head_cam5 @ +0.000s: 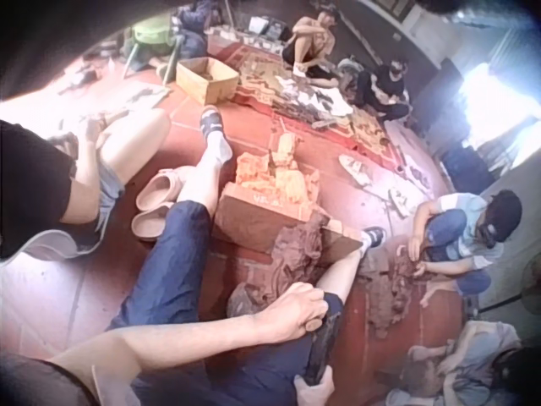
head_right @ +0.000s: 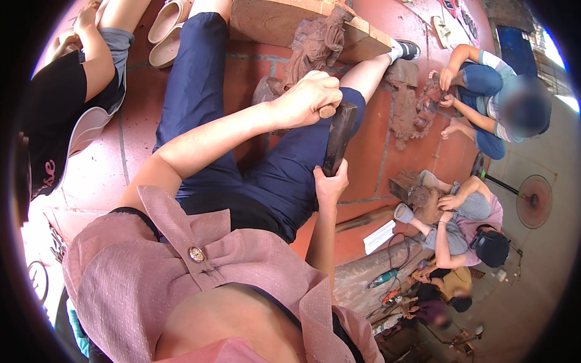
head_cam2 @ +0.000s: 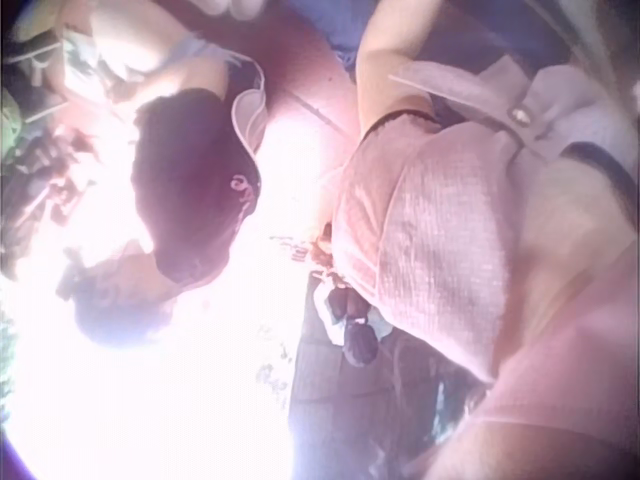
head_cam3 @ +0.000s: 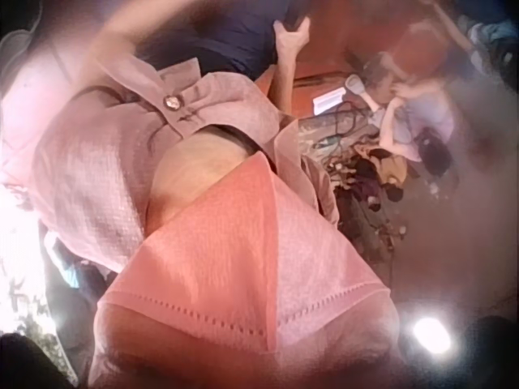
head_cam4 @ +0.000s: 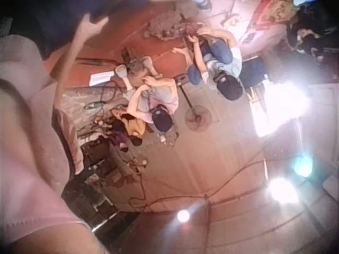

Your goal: The person sits on the floor and carves a wooden object using a chisel and mallet. They repeatedly strike the chisel to shape the wood, occasionally adjusting the tool and the piece.

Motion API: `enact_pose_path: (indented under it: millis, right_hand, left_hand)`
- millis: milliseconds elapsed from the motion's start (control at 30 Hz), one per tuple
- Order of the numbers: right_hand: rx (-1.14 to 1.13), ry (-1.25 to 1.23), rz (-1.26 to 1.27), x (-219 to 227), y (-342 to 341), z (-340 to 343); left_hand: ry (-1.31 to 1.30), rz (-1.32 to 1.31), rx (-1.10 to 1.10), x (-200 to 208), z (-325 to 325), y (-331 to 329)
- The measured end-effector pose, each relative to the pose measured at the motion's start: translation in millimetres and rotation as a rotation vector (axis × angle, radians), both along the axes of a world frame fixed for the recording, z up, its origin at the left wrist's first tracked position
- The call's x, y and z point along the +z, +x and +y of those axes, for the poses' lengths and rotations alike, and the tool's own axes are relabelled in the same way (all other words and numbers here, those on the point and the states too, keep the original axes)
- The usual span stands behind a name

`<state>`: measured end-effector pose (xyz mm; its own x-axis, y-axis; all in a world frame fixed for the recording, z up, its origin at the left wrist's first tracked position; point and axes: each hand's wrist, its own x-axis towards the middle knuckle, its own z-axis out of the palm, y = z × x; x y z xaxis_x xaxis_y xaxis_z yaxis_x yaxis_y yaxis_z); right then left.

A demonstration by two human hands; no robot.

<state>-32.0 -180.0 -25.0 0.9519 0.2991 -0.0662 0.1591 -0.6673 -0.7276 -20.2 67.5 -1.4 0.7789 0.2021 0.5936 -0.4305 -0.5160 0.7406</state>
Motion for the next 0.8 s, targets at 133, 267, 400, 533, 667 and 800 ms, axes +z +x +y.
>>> enact_pose_path:
  millis: [133, 267, 400, 533, 667, 800]
  right_hand:
    - [0.021, -0.013, -0.006, -3, 4, -1]
    - [0.028, 0.034, 0.023, 1, 5, -3]
    - [0.036, 0.007, 0.017, 21, 0, 13]
    - [-0.004, 0.158, 0.014, 24, 4, 18]
    - [0.008, 0.277, -0.089, 45, 5, 33]
    - [0.055, 0.141, -0.244, 49, 11, 41]
  left_hand:
    - [-0.024, 0.004, 0.006, 1, 2, 0]
    - [-0.074, -0.046, 0.015, 0, 2, 6]
    - [-0.11, -0.03, 0.0, 0, 5, 16]
    - [-0.12, -0.046, -0.005, 0, 14, 20]
    - [-0.059, -0.027, -0.025, -5, 10, 12]
    - [-0.086, -0.064, 0.01, -7, 9, 12]
